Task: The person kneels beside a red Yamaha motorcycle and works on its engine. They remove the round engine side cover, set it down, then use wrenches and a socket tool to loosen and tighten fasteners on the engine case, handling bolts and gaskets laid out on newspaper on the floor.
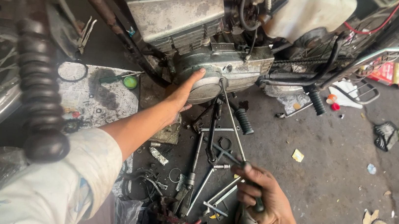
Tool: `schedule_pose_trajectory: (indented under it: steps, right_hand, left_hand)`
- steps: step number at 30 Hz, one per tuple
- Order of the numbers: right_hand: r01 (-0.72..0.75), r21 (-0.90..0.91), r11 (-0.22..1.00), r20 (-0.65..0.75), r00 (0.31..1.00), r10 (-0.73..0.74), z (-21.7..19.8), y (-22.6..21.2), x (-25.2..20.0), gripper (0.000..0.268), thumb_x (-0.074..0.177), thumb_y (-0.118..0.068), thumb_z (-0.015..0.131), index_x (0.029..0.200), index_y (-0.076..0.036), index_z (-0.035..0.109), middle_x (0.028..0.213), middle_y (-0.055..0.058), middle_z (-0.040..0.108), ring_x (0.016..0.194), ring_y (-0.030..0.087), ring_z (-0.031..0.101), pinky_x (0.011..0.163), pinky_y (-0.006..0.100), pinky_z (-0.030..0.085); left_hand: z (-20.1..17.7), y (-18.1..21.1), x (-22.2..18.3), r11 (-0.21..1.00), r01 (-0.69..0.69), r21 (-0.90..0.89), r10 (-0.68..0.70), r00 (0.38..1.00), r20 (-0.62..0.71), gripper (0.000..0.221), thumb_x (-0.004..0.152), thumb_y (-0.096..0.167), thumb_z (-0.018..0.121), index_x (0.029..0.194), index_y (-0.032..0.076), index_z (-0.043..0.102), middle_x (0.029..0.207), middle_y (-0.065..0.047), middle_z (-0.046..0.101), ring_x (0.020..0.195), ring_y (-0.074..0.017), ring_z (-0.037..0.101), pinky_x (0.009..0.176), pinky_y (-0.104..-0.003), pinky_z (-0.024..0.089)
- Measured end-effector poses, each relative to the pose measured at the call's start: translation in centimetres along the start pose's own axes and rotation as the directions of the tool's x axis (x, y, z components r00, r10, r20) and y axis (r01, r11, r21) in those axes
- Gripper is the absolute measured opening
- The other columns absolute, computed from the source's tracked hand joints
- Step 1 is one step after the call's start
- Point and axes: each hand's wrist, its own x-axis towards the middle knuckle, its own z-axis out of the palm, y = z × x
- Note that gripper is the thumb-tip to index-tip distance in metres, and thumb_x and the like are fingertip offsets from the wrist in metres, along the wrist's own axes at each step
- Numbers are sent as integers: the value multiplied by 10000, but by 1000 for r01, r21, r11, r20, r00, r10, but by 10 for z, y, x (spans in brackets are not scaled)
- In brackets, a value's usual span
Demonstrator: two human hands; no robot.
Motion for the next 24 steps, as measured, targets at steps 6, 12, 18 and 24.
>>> schedule_pose_trajectory:
  steps: [6,12,18,24]
  right_hand:
    - [308,-615,726,-170,847,-503,19,5,-12,293,796,-132,791,1022,31,702,822,47,753,606,64,597,491,253,459]
    - [11,63,998,-96,995,-5,-31,13,20,295,925,-214,787,1018,57,716,790,98,707,524,87,488,382,227,337]
    - [409,-517,752,-210,791,-574,13,6,-14,275,854,-187,759,1043,4,698,769,-22,677,637,49,570,534,202,417]
    - [334,-715,614,-147,787,-599,5,15,-11,382,894,-258,804,1134,29,725,742,16,678,584,46,579,544,209,472]
  left_hand:
    - [-2,0,1,1000,8,-15,-8,1000,-1,1255,599,892,539,1570,118,357,1509,-181,502,1418,-268,460,1089,-412,431]
    - [-2,1,-7,1000,-11,-9,11,1000,18,1257,596,899,518,1593,158,326,1556,-164,426,1454,-265,385,1110,-416,374]
    - [1,0,1,1000,0,-1,0,1000,16,1267,612,903,509,1598,135,301,1548,-194,452,1454,-287,396,1117,-435,381]
    - [1,-1,2,1000,3,-1,-3,1000,6,1271,611,899,509,1605,141,279,1553,-187,428,1454,-286,380,1113,-432,378]
